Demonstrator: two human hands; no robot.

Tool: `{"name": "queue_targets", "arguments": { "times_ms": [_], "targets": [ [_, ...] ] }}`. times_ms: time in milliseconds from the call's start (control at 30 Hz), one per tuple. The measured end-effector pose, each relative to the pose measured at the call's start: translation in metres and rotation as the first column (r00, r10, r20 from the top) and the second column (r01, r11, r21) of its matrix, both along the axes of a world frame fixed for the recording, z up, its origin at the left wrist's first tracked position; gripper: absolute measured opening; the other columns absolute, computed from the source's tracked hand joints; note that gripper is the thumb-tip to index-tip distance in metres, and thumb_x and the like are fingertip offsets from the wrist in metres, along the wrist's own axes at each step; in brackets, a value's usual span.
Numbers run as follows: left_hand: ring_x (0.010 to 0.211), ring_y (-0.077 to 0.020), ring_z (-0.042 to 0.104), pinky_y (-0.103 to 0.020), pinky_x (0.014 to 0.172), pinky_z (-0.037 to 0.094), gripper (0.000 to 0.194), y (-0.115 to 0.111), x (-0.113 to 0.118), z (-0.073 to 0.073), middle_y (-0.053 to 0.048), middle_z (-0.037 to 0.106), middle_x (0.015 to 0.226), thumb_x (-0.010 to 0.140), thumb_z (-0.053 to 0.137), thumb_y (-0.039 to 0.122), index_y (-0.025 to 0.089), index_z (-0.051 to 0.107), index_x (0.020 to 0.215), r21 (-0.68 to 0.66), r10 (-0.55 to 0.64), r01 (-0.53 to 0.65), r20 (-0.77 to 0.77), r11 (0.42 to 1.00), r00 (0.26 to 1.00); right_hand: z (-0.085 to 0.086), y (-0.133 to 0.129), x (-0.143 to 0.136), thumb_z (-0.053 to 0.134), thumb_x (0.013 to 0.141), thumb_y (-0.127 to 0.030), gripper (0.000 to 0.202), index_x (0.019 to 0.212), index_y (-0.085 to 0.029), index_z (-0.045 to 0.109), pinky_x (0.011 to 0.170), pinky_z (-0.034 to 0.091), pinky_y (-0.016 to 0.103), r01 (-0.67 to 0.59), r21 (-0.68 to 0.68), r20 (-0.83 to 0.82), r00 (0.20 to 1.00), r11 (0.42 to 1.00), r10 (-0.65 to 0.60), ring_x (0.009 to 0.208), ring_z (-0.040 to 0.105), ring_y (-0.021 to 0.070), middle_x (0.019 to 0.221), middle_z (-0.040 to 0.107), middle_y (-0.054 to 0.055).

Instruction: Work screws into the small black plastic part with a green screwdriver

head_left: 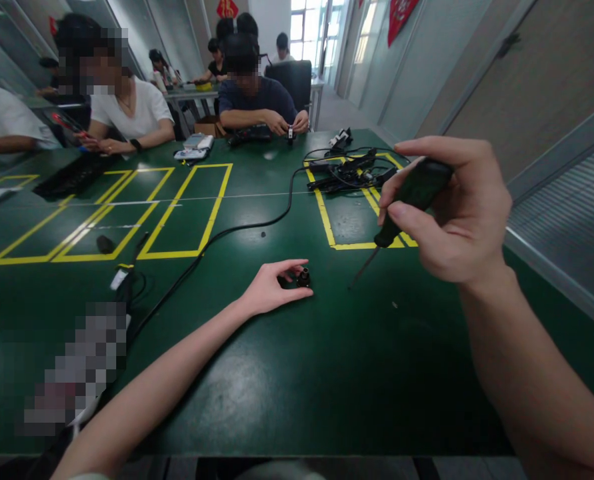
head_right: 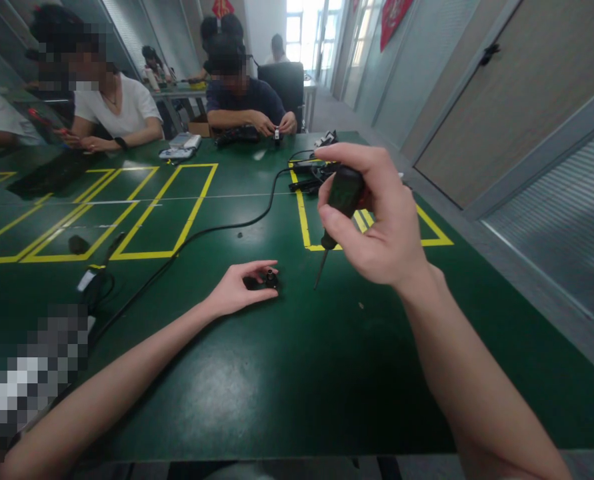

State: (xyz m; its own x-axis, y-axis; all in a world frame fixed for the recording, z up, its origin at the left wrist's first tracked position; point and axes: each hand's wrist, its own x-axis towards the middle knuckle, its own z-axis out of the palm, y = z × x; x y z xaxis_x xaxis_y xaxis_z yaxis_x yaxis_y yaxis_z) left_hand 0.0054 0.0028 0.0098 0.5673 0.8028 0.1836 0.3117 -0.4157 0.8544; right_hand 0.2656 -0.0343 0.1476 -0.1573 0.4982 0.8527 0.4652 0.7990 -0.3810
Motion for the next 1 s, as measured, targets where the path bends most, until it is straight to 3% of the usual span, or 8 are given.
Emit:
{"name": "queue_targets", "arguments": {
  "times_ms": [200, 533, 733, 833, 1000],
  "targets": [
    [0.1, -0.0236, 0.077, -0.039, 0.094, 0.061, 0.021, 0.0, 0.001, 0.014, -0.01, 0.082, 0.112, 0.088, 0.081, 0.028, 0.018, 0.084, 0.106, 0.015, -0.036, 0.035, 0.082, 0.999, 0.996, 0.0, -0.001, 0.004, 0.072, 0.083, -0.018, 0.052, 0.134, -0.03, 0.066, 0.064, 0.059, 0.029, -0.012, 0.017, 0.071, 0.997, 1.0, 0.011, 0.078, 0.07, 0.015, 0.109, 0.074, 0.003],
    [0.098, -0.0247, 0.076, -0.042, 0.098, 0.058, 0.023, 0.0, -0.006, 0.05, -0.011, 0.083, 0.105, 0.089, 0.08, 0.032, 0.017, 0.083, 0.105, 0.14, -0.007, -0.002, 0.064, 0.99, 0.998, 0.002, -0.004, 0.008, 0.07, 0.086, -0.017, 0.047, 0.133, -0.023, 0.065, 0.068, 0.057, 0.024, -0.023, 0.018, 0.084, 0.996, 1.0, 0.021, 0.085, 0.072, 0.0124, 0.112, 0.074, 0.004],
    [0.082, -0.02, 0.069, -0.034, 0.079, 0.056, 0.03, 0.015, -0.027, 0.078, -0.008, 0.082, 0.099, 0.084, 0.081, 0.04, 0.017, 0.083, 0.104, 0.121, 0.097, -0.089, -0.064, 0.989, 0.993, 0.003, -0.007, 0.009, 0.069, 0.09, -0.02, 0.044, 0.133, -0.026, 0.065, 0.071, 0.058, 0.027, -0.012, -0.019, 0.084, 0.996, 1.0, 0.013, 0.088, 0.072, 0.0135, 0.115, 0.072, 0.003],
    [0.081, -0.0193, 0.071, -0.032, 0.076, 0.055, 0.031, 0.027, -0.038, 0.079, -0.007, 0.081, 0.095, 0.081, 0.082, 0.04, 0.016, 0.081, 0.102, 0.027, 0.011, -0.007, -0.15, 1.0, 0.989, 0.004, -0.009, 0.009, 0.071, 0.089, -0.018, 0.043, 0.131, -0.029, 0.065, 0.073, 0.059, 0.029, 0.001, -0.047, 0.095, 0.996, 0.999, 0.004, 0.089, 0.072, 0.0153, 0.111, 0.072, 0.003],
    [0.083, -0.0206, 0.074, -0.033, 0.081, 0.057, 0.028, 0.039, -0.044, 0.056, -0.006, 0.081, 0.09, 0.079, 0.083, 0.036, 0.016, 0.078, 0.099, -0.084, -0.106, 0.084, -0.306, 0.993, 0.946, 0.005, -0.011, 0.011, 0.075, 0.088, -0.024, 0.037, 0.123, -0.028, 0.066, 0.074, 0.061, 0.028, 0.028, -0.097, 0.132, 0.991, 0.995, -0.015, 0.087, 0.072, 0.0143, 0.107, 0.072, 0.001]
  ]
}}
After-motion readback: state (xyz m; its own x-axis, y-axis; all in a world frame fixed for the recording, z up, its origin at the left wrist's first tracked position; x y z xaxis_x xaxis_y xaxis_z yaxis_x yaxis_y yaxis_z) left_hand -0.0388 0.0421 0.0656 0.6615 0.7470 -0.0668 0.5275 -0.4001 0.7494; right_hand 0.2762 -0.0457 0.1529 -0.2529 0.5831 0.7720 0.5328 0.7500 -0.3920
